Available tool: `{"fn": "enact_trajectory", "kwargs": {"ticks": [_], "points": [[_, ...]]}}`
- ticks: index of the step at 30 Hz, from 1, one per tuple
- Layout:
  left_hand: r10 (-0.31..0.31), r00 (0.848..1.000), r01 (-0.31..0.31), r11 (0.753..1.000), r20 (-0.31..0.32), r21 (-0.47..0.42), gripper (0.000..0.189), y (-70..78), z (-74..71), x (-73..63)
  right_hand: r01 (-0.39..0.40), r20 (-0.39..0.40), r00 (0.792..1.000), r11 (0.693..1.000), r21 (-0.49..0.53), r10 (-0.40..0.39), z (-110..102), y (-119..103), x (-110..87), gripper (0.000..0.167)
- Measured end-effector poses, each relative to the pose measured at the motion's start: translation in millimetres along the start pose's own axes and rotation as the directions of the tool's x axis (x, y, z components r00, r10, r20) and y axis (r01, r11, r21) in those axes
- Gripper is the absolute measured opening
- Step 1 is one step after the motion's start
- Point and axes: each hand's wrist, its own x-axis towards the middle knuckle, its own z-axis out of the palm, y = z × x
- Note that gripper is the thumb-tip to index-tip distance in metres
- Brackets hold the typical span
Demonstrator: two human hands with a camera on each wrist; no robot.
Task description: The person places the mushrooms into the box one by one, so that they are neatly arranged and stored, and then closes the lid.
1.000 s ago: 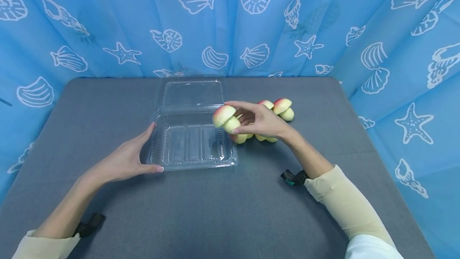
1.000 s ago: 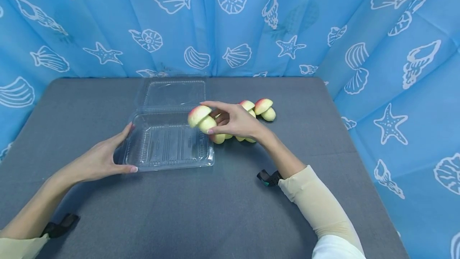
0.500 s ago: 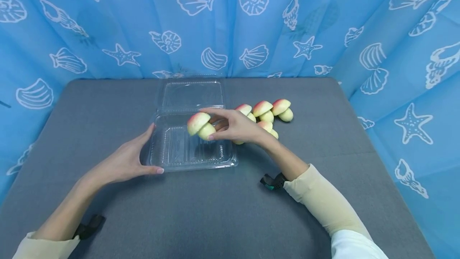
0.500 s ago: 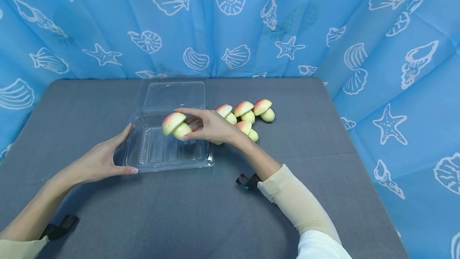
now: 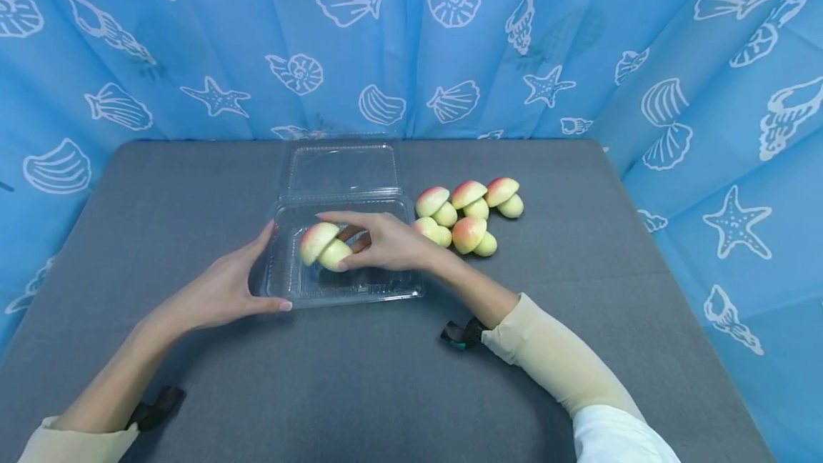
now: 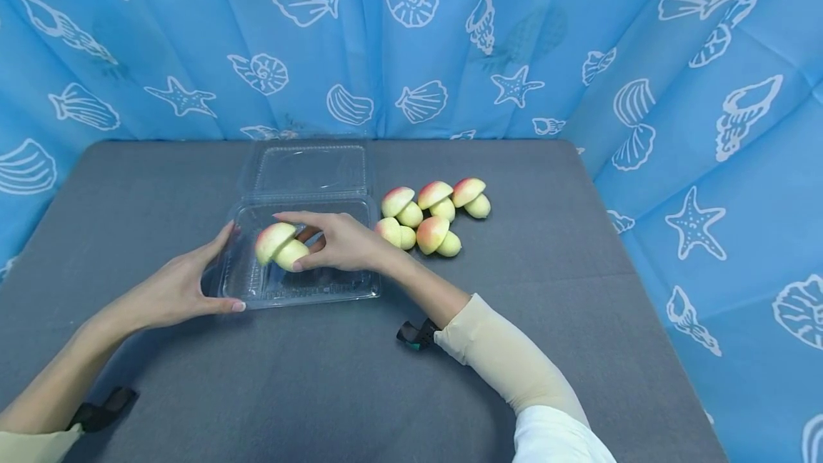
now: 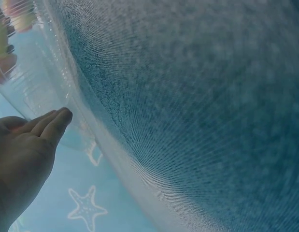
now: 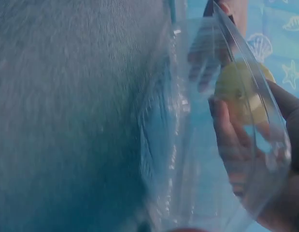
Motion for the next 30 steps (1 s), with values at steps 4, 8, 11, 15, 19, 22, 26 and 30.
{"fn": "enact_trajectory", "kwargs": {"ticks": [4, 8, 11, 15, 19, 22, 26, 30], "points": [[-0.001, 1.000, 0.001, 1.000, 0.006, -0.004, 0.131, 0.9, -1.2, 0.2, -0.014, 0.032, 0.999, 1.000, -0.025, 0.015, 6, -1, 6.9, 0.071], [-0.019, 1.000, 0.019, 1.000, 0.015, -0.010, 0.131, 1.3, -1.3, 0.6, -0.056, 0.065, 0.996, 0.997, -0.043, 0.059, 13, 1, 12.9, 0.071], [-0.023, 0.999, 0.023, 1.000, 0.022, -0.012, 0.131, 1.7, -1.1, 0.7, -0.077, 0.075, 0.994, 0.996, -0.036, 0.080, 18, 2, 16.5, 0.071], [-0.020, 0.999, 0.020, 1.000, 0.026, -0.010, 0.131, 2.6, -1.1, 0.0, -0.066, 0.066, 0.996, 0.997, -0.029, 0.068, 25, 3, 21.1, 0.071], [-0.018, 0.999, 0.018, 1.000, 0.027, -0.010, 0.131, 2.7, -1.7, -0.6, -0.056, 0.064, 0.996, 0.998, -0.031, 0.057, 30, 5, 25.9, 0.070], [-0.012, 1.000, 0.012, 1.000, 0.028, -0.013, 0.131, 2.7, -2.0, -1.0, -0.069, 0.073, 0.995, 0.997, -0.020, 0.070, 34, 6, 28.2, 0.070], [-0.005, 1.000, 0.005, 1.000, 0.028, -0.019, 0.131, 1.9, -1.6, -0.8, -0.068, 0.079, 0.994, 0.998, -0.019, 0.069, 37, 6, 29.8, 0.070], [-0.014, 1.000, 0.014, 1.000, 0.028, -0.019, 0.131, 0.4, -0.4, -0.6, -0.053, 0.086, 0.995, 0.998, -0.033, 0.056, 39, 7, 29.7, 0.073]]}}
